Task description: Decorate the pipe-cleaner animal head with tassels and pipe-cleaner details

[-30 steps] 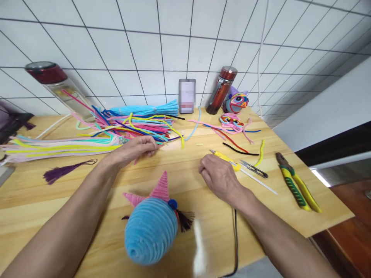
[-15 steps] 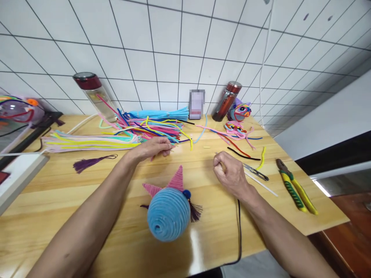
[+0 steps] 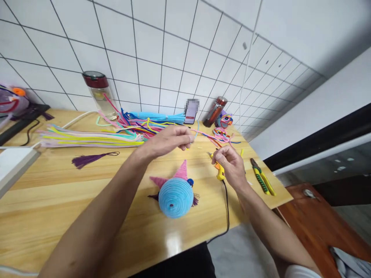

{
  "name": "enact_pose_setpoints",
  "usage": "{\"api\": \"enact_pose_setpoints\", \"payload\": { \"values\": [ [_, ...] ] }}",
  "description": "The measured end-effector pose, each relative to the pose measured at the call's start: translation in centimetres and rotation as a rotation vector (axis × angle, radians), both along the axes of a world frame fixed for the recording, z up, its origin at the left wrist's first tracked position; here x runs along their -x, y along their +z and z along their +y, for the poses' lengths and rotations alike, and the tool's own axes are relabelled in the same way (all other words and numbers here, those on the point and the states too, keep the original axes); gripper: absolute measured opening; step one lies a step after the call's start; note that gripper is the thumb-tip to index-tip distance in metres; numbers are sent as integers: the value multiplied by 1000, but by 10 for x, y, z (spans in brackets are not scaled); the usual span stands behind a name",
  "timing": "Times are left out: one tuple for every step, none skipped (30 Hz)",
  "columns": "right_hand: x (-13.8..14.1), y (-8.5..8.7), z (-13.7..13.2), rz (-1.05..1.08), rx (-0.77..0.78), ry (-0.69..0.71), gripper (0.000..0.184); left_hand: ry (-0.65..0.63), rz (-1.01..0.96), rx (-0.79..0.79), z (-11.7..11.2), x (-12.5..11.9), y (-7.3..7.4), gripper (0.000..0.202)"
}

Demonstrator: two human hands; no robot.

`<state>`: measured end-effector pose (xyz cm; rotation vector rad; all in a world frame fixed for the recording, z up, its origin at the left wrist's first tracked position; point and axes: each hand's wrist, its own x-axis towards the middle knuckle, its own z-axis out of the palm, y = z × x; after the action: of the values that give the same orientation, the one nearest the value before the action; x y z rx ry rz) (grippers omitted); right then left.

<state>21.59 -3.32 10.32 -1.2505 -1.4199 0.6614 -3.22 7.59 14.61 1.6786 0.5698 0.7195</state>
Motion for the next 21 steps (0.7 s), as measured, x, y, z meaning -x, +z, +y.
{"api": "enact_pose_setpoints", "payload": {
  "values": [
    [6,7,-5,8,12,6,42,-64,-27,-33,-8,-4,3,27],
    [13,12,-9,21,18,10,43,-121,-52,-56,-17,-9,6,29],
    [20,18,-12,38,19,18,44,-156,-79,-68,-26,-15,7,32],
    [27,22,-15,60,18,31,45,-188,-108,-74,-35,-21,8,36],
    [36,27,-16,85,16,47,45,-215,-154,-84,-43,-26,7,35],
    [44,31,-18,111,11,63,45,-204,-211,-94,-50,-32,7,28],
    [52,35,-18,134,8,77,44,-179,-268,-93,-56,-36,6,23],
    [59,40,-19,151,2,87,43,-159,-344,-67,-59,-39,6,24],
    [66,45,-19,163,-8,92,41,-144,-391,-68,-61,-41,7,28],
    [72,49,-20,168,-20,96,39,-127,-423,-73,-62,-41,7,32],
    [76,54,-21,167,-31,105,38,-115,-446,-74,-62,-40,9,34],
    [79,58,-22,162,-38,119,37,-99,-457,-75,-61,-38,11,36],
    [80,62,-24,157,-39,135,36,-60,-469,-74,-62,-35,12,37],
    [81,66,-26,152,-36,146,35,8,-483,-84,-62,-33,14,37],
    [82,69,-28,147,-30,150,35,106,-499,-127,-64,-32,15,37],
    [83,72,-31,147,-28,142,35,221,-512,-221,-66,-32,15,38],
    [84,74,-34,156,-27,125,36,334,-515,-360,-69,-34,14,39],
    [85,75,-37,174,-22,108,36,432,-503,-539,-72,-37,11,40],
    [87,76,-41,203,-17,95,34,465,-472,-736,-74,-42,8,41],
    [88,76,-44,238,-10,91,32,472,-411,-872,-75,-47,5,44],
    [89,76,-46,274,-1,98,30,456,-338,-974,-76,-52,2,49]
  ]
}}
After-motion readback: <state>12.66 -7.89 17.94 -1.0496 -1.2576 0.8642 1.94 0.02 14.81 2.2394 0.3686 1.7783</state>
